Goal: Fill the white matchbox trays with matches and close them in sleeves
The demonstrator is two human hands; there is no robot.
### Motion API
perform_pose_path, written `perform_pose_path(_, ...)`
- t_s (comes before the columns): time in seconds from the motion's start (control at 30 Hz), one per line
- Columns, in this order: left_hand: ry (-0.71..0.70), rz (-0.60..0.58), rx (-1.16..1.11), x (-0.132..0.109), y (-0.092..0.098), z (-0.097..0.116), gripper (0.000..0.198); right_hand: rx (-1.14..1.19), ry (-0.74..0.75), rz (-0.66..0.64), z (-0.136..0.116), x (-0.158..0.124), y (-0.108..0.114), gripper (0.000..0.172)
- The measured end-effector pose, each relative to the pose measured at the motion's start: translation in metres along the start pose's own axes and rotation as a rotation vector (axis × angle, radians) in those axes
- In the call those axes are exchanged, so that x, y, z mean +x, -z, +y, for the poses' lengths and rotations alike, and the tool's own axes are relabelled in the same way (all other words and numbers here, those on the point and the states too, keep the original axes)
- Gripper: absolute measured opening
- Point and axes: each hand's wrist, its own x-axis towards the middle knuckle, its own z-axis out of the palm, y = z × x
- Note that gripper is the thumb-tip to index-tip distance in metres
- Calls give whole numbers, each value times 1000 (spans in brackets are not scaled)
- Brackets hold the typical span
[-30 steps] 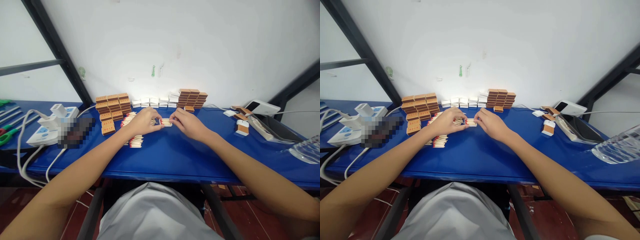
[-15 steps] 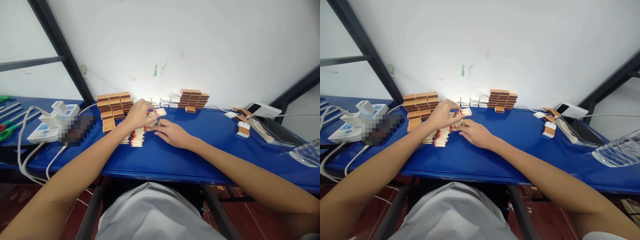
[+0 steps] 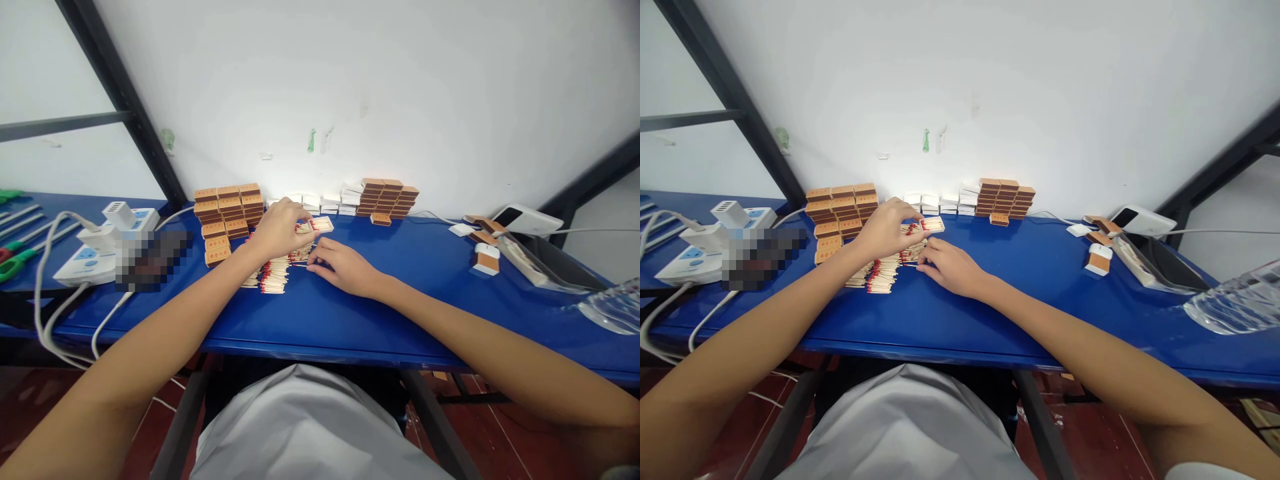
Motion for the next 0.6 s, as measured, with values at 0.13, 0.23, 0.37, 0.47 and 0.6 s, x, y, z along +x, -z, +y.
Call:
perform_pose_path(0.13, -2, -5, -13, 0, 1, 1, 25, 15, -22, -2, -1, 2, -1, 17)
perform_pose_path(0.23, -2, -2, -6, 0, 0, 0, 24, 39, -47, -1, -1, 3, -2, 12)
perform_pose_path(0.37, -11, 4, 8, 0, 0, -1, 24, 41, -113, -39, -1, 5, 2, 8)
perform_pose_path(0.47, -22, -12, 26, 0, -1, -1, 27, -2, -125, -80, -1, 1, 10, 10)
perform_pose_path(0.6, -53, -64, 32, -2, -4, -1, 28, -26, -118, -66, 4, -11, 28, 16)
